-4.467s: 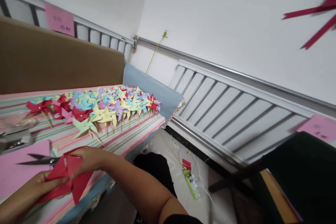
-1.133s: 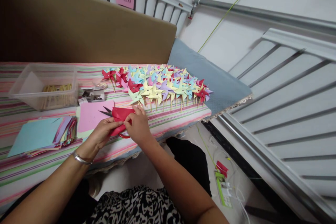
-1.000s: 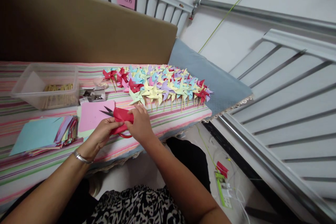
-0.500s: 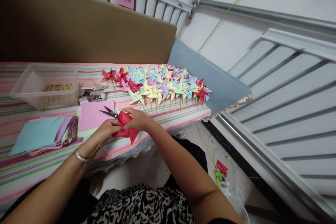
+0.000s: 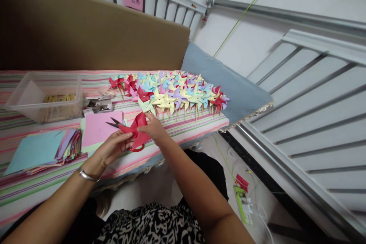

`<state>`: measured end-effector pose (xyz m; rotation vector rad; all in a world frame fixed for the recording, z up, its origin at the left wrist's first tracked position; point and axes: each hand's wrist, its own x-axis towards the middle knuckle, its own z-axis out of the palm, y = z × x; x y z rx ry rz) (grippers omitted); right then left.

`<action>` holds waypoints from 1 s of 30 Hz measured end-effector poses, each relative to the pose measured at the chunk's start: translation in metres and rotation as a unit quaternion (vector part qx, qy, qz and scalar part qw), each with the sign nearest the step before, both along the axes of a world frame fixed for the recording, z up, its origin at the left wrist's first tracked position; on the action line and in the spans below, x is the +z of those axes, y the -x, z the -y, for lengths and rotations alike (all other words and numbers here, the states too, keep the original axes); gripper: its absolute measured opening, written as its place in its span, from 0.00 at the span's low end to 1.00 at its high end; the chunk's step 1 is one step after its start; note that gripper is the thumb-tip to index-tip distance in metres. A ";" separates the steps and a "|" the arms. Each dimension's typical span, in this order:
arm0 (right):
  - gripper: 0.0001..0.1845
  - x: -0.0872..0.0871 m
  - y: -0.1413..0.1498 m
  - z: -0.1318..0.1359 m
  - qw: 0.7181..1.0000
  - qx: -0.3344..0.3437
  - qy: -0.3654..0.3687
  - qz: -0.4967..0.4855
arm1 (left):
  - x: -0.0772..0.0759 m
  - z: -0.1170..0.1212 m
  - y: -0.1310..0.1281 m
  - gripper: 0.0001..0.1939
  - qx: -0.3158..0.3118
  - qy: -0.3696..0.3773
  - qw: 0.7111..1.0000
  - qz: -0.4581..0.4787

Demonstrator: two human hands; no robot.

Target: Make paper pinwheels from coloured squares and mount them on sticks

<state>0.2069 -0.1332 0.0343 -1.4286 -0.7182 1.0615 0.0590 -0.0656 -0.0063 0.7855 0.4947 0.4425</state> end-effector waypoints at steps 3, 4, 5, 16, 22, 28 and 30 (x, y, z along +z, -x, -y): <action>0.26 -0.003 0.008 0.000 0.999 -0.024 -0.019 -0.009 | -0.003 0.006 -0.005 0.07 0.025 0.013 0.999 0.025; 0.26 -0.003 0.010 0.000 0.999 -0.028 -0.025 -0.016 | -0.004 0.007 -0.006 0.08 0.035 0.018 0.999 0.027; 0.25 -0.004 0.012 -0.001 0.999 -0.029 -0.030 -0.027 | -0.004 0.008 -0.006 0.08 0.043 0.022 0.999 0.025; 0.28 -0.011 0.017 -0.001 0.997 -0.036 -0.023 0.063 | -0.004 -0.001 -0.005 0.10 0.130 0.037 0.991 0.001; 0.17 -0.015 0.008 0.035 0.880 -0.031 -0.142 0.452 | -0.001 -0.013 0.001 0.11 0.164 0.053 0.985 -0.010; 0.09 -0.016 0.017 0.046 0.810 0.020 -0.167 0.562 | 0.000 -0.010 0.001 0.10 0.151 0.044 0.988 -0.010; 0.06 -0.014 0.018 0.041 0.798 0.037 -0.160 0.580 | -0.001 -0.008 0.000 0.10 0.144 0.035 0.989 -0.007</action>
